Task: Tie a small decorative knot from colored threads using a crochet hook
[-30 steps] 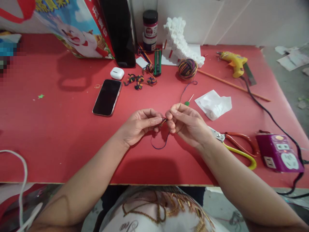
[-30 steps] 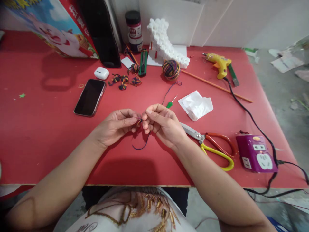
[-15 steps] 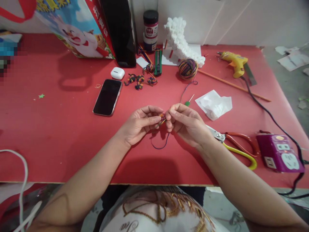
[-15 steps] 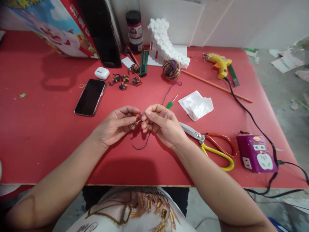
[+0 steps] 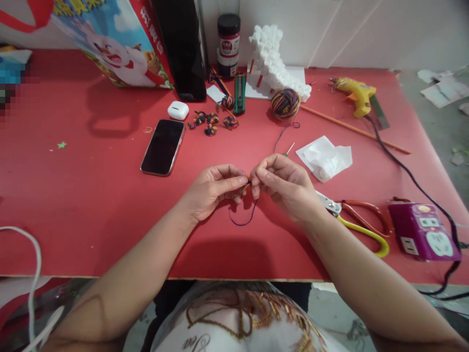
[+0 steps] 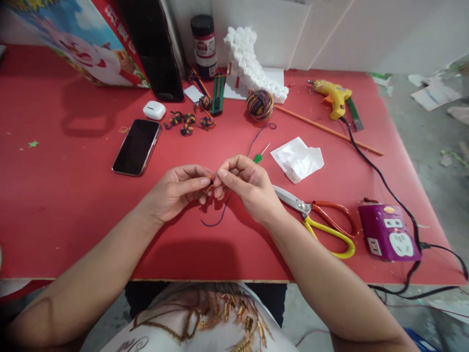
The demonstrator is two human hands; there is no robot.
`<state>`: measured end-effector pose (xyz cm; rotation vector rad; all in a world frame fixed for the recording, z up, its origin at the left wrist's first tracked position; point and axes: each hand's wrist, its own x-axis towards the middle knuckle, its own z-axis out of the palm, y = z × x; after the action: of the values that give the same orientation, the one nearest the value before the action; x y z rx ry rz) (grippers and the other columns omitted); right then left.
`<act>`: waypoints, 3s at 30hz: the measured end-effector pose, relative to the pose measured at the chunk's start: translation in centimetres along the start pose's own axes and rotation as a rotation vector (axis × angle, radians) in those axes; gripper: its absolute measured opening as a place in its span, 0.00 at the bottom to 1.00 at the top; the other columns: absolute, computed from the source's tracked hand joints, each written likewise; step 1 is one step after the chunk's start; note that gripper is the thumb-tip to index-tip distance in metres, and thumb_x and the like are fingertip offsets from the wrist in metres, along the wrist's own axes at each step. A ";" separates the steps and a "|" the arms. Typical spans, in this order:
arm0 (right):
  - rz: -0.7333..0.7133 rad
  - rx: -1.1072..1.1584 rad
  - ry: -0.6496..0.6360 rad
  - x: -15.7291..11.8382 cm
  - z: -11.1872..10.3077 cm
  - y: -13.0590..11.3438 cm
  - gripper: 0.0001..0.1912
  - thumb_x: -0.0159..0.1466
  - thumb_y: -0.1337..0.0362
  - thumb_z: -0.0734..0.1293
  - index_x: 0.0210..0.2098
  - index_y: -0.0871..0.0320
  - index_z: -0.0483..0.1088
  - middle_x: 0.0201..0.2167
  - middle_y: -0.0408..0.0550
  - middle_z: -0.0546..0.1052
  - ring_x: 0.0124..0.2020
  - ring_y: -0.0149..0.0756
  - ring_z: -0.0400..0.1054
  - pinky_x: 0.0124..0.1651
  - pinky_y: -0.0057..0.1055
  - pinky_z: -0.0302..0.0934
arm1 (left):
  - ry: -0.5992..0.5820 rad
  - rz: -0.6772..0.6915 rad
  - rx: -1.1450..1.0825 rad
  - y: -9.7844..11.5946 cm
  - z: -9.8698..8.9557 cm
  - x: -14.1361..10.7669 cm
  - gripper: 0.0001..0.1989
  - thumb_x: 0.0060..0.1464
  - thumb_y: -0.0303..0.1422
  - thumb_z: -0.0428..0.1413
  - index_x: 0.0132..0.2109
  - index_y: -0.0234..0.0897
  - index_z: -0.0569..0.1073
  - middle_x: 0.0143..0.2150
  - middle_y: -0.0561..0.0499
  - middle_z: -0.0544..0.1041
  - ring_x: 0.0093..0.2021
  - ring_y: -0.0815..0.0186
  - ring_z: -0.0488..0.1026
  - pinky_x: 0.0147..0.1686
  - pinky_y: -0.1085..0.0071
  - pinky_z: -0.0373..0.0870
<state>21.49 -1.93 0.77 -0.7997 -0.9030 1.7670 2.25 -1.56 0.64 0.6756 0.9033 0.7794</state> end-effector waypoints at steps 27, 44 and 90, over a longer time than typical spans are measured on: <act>0.053 -0.161 0.104 0.0 0.4 0.5 0.21 0.55 0.53 0.85 0.31 0.57 0.74 0.19 0.36 0.73 0.19 0.25 0.64 0.24 0.26 0.60 | -0.053 0.013 -0.080 0.0 0.4 -0.1 0.18 0.48 0.39 0.75 0.33 0.32 0.78 0.22 0.54 0.74 0.19 0.75 0.67 0.18 0.79 0.63; 0.107 -0.030 0.071 -0.1 0.8 0.2 0.14 0.57 0.59 0.82 0.33 0.57 0.75 0.24 0.39 0.79 0.21 0.30 0.72 0.27 0.29 0.71 | 0.000 0.056 -0.081 -0.1 0.9 -0.1 0.15 0.44 0.31 0.75 0.34 0.33 0.77 0.24 0.54 0.77 0.17 0.76 0.65 0.15 0.79 0.59; -0.162 -0.676 0.209 -0.4 0.7 1.5 0.04 0.62 0.66 0.70 0.33 0.55 0.70 0.21 0.36 0.73 0.20 0.28 0.68 0.24 0.28 0.63 | 0.125 0.212 0.150 -0.7 1.3 -0.3 0.10 0.49 0.30 0.69 0.34 0.36 0.75 0.18 0.59 0.71 0.13 0.75 0.64 0.13 0.78 0.60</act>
<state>20.37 -2.84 -0.15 -1.2690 -1.3998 1.2020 3.49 -2.44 0.83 0.8716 1.0218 0.9574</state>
